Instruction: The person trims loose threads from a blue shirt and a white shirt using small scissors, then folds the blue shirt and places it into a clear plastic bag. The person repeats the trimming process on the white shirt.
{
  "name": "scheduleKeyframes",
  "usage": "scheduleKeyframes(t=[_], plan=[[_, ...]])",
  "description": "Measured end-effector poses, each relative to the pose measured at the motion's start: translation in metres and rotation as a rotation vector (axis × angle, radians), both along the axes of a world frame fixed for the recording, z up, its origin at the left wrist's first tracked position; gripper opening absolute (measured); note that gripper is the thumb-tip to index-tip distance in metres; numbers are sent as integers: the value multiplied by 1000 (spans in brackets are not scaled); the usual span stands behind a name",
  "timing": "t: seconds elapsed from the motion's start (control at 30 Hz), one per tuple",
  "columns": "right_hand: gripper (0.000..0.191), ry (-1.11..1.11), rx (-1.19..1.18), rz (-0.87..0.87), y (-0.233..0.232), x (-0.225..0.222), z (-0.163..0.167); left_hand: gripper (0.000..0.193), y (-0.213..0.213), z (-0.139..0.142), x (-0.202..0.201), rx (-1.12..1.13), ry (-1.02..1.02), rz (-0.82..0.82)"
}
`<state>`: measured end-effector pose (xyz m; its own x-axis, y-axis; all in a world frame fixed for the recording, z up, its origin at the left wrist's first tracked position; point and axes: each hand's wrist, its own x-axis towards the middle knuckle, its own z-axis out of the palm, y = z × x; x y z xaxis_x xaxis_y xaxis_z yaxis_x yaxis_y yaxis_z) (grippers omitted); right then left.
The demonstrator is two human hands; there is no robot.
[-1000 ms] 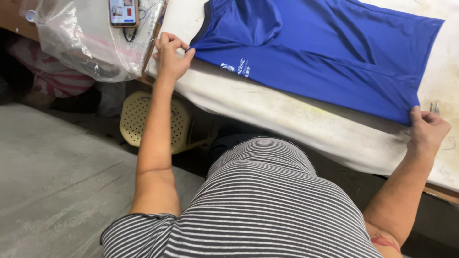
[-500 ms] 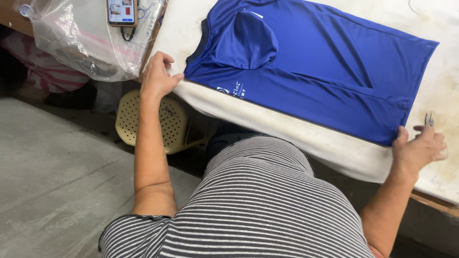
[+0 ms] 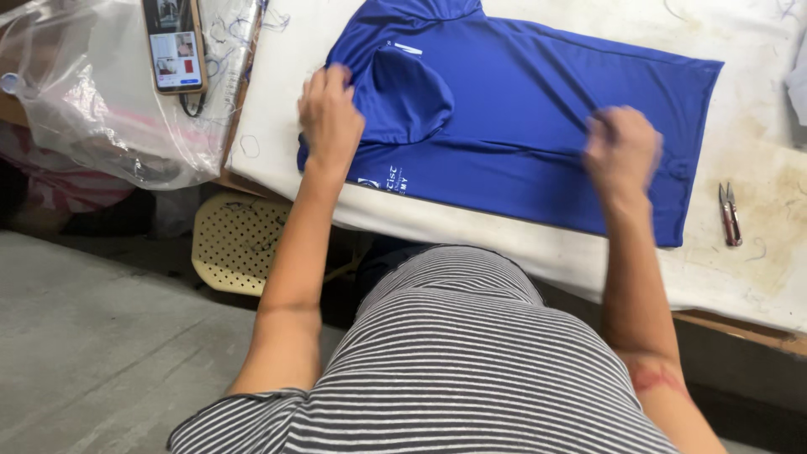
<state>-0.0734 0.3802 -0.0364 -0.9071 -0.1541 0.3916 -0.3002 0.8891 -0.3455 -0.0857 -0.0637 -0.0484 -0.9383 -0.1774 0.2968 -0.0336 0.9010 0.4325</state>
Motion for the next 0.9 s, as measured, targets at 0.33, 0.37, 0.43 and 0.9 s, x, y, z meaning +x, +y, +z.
scheduleKeyframes(t=[0.33,0.37,0.43,0.9], plan=[[27,-107,-273,522,-229,-96,8,24,70,-46,-6,-94,-336,-79],[27,-339,-404,553,-231,-98,8,31,71,-49,0,-64,-213,-78],[32,-742,-623,595,-234,-103,6,44,72,-54,9,-8,33,-78],[9,-544,-1130,461,-143,-178,58,70,69,-57,7,-62,-113,-54]])
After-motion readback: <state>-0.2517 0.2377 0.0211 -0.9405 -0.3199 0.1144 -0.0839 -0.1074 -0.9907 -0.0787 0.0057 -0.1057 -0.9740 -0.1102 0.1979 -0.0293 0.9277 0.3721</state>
